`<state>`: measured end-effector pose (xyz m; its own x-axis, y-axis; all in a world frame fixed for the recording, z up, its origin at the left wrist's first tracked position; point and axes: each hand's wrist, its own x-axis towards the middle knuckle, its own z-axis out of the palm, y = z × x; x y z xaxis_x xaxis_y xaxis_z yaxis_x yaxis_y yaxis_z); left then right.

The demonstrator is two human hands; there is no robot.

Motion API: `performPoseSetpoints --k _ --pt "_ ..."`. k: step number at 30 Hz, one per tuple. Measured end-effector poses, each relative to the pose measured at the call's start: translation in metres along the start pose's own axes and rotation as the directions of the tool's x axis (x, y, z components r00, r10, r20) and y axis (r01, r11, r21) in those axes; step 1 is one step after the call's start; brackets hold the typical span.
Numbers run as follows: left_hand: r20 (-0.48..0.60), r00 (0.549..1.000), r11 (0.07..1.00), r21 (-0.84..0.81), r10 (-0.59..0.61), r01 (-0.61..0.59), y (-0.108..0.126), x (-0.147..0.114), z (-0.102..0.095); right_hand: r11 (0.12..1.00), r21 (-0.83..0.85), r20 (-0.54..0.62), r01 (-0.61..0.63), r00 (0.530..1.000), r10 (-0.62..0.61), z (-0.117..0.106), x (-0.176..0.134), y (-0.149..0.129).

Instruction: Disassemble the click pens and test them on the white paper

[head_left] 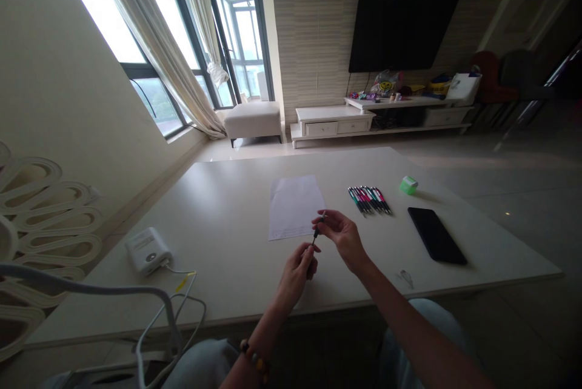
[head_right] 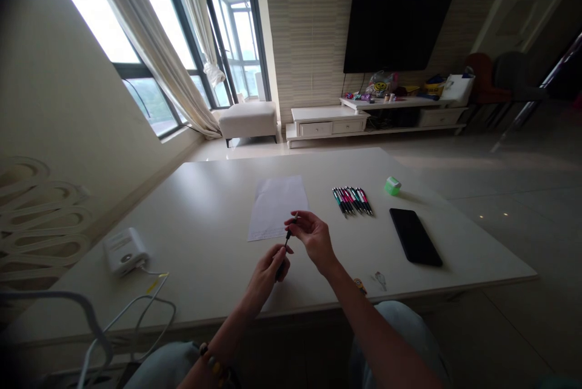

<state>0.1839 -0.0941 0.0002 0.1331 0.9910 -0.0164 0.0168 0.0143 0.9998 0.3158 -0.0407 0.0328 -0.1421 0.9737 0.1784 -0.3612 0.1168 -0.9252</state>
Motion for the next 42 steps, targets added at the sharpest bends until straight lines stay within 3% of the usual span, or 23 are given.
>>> performPoseSetpoints --k 5,7,9,13,15,18,21,24,27,29,35,39,42 --pt "-0.039 0.999 1.0 0.027 0.011 -0.01 -0.002 -0.004 0.001 0.997 0.073 -0.142 0.037 0.989 -0.026 -0.019 0.012 -0.008" --pt "-0.072 0.997 1.0 0.03 -0.001 0.003 -0.004 -0.006 0.001 1.0 -0.019 -0.163 0.024 0.986 -0.027 -0.028 0.014 -0.005" --pt "-0.128 0.992 1.0 0.015 -0.017 0.019 -0.006 -0.007 0.0 0.968 -0.25 -0.147 -0.03 0.989 -0.008 -0.035 0.013 0.004" --pt "-0.228 0.973 0.999 -0.02 -0.043 0.039 -0.009 -0.012 -0.003 0.674 -0.736 -0.088 -0.07 0.996 0.007 -0.041 0.003 0.036" --pt "-0.237 0.97 0.999 -0.031 -0.045 0.038 -0.011 -0.014 -0.003 0.55 -0.834 -0.059 -0.04 0.998 -0.017 -0.04 -0.001 0.048" --pt "-0.233 0.971 0.998 -0.042 -0.046 0.038 -0.012 -0.017 -0.004 0.475 -0.88 -0.039 -0.019 0.999 -0.031 -0.038 -0.004 0.053" --pt "-0.234 0.971 0.998 -0.046 -0.051 0.042 -0.011 -0.018 -0.003 0.527 -0.849 -0.051 -0.024 0.998 -0.037 -0.036 -0.005 0.046" --pt "-0.224 0.973 0.998 -0.055 -0.049 0.037 -0.009 -0.018 -0.002 0.67 -0.742 -0.066 0.003 0.995 -0.078 -0.029 -0.009 0.034" --pt "-0.21 0.977 0.998 -0.052 -0.045 0.035 -0.008 -0.018 0.0 0.831 -0.557 0.002 -0.006 1.0 0.009 -0.018 -0.014 0.025" --pt "-0.199 0.979 0.999 -0.038 -0.039 0.032 -0.008 -0.018 0.001 0.889 -0.456 0.05 -0.047 0.996 0.078 -0.01 -0.018 0.022" --pt "-0.192 0.981 1.0 -0.004 -0.025 0.024 -0.009 -0.017 0.002 0.92 -0.39 0.066 -0.043 0.995 0.074 0.003 -0.02 0.023" --pt "-0.192 0.981 0.999 -0.004 -0.034 0.034 -0.009 -0.017 0.003 0.932 -0.357 -0.09 -0.058 0.996 0.028 -0.005 -0.01 0.019" --pt "-0.2 0.979 0.999 -0.013 -0.035 0.033 -0.008 -0.018 0.003 0.881 -0.448 -0.152 -0.154 0.984 0.095 -0.019 0.0 0.017"
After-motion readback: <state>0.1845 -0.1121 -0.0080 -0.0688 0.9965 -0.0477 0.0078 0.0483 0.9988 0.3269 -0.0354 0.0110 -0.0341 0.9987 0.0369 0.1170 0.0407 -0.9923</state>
